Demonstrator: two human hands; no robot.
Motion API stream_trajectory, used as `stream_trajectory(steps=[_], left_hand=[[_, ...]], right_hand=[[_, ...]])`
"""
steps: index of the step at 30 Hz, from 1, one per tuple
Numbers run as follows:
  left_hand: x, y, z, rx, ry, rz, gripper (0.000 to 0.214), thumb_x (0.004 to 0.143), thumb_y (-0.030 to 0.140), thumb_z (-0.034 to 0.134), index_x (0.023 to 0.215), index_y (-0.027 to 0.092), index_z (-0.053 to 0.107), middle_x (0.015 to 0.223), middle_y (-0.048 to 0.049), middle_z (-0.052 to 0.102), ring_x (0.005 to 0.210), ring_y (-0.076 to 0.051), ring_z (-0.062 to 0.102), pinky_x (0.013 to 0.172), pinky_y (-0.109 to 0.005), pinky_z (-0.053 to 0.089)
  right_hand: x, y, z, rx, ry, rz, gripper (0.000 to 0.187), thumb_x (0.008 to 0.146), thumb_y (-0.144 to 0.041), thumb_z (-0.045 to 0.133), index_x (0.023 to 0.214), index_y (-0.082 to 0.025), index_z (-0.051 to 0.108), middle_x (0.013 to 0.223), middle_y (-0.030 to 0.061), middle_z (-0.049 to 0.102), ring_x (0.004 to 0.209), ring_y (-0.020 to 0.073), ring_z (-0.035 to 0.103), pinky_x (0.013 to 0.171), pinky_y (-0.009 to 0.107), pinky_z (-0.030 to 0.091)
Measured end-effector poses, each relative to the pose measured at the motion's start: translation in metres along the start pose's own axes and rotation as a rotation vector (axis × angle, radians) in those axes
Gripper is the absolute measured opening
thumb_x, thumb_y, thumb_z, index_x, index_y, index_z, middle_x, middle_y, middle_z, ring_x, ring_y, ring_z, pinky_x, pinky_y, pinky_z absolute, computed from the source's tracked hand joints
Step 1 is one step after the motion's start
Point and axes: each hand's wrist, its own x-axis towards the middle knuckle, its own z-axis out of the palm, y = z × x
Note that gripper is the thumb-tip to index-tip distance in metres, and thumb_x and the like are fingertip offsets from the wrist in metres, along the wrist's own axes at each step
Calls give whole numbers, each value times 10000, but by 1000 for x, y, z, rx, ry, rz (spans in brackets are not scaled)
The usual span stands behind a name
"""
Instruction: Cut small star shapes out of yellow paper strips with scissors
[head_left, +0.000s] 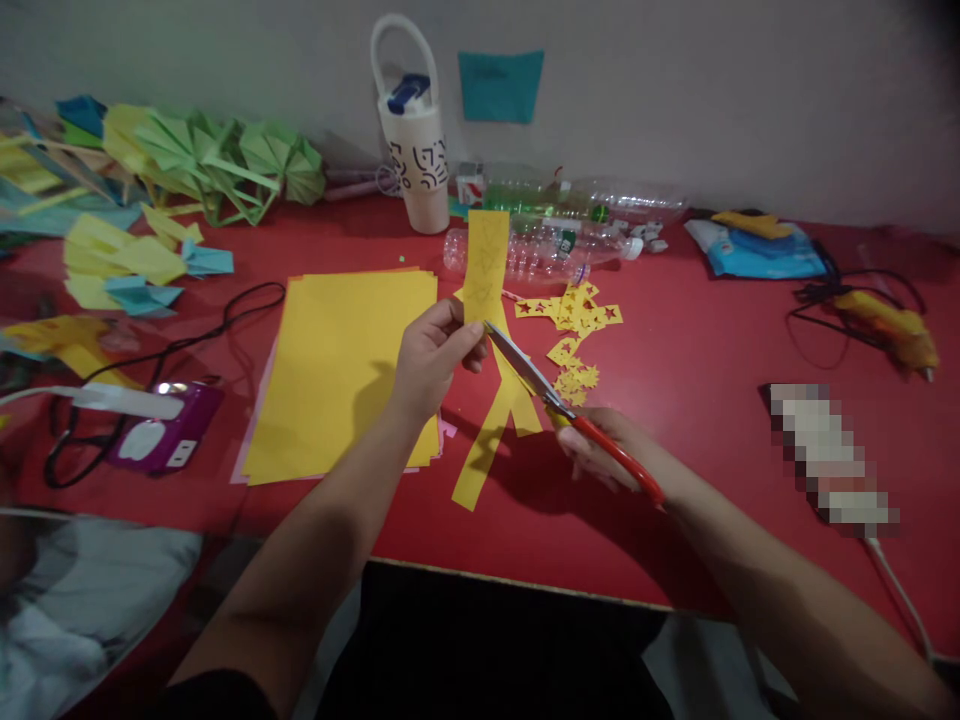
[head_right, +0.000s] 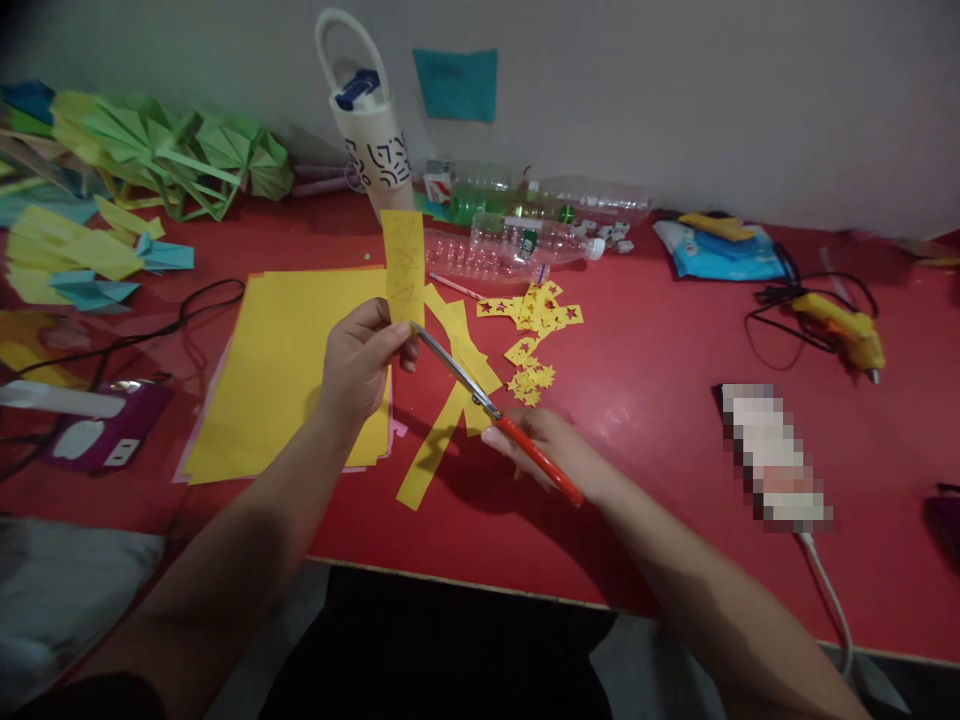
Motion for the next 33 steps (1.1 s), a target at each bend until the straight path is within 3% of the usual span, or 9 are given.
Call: stream_trajectory(steps=[4, 10, 16, 23, 33], left_hand=[[0, 1, 0, 9, 2, 4, 129, 681, 260, 667, 651, 187, 564, 494, 51, 579, 423, -52, 516, 401, -170, 452], [0, 1, -1, 28, -10, -3, 145, 694, 262, 660, 647, 192, 542, 497, 50, 573, 427, -54, 523, 409, -176, 459], [1, 2, -2, 29, -6, -10, 162, 687, 248, 650, 622, 194, 511, 488, 49, 573, 416, -51, 519, 402, -171, 453], [0, 3, -1, 17, -2, -28, 133, 673, 240, 653, 629, 188, 539, 488, 53, 576, 419, -51, 515, 405, -171, 450], [-2, -4, -1, -60, -32, -4, 71, 710, 241, 665, 721, 178, 631, 550, 38, 637, 458, -71, 566, 440, -196, 478]], right_hand=[[1, 1, 0, -13, -2, -14, 576, 712, -774, 591, 615, -240, 400, 420, -92, 378, 313, 64, 383, 315, 209, 323], [0, -3, 0, 5, -13, -30, 533, 753, -716, 600, 618, -244, 391, 389, -111, 343, 307, 60, 364, 392, 240, 434], [-1, -4, 0, -31, 23, 24, 514, 729, -684, 642, 621, -235, 416, 444, -84, 405, 309, 56, 377, 296, 199, 294], [-1, -6, 0, -14, 13, 3, 537, 729, -699, 629, 599, -235, 392, 403, -106, 350, 292, 47, 346, 286, 189, 247], [3, 5, 2, 47, 2, -27, 510, 745, -693, 619, 617, -241, 419, 357, -118, 354, 302, 67, 390, 391, 234, 438]])
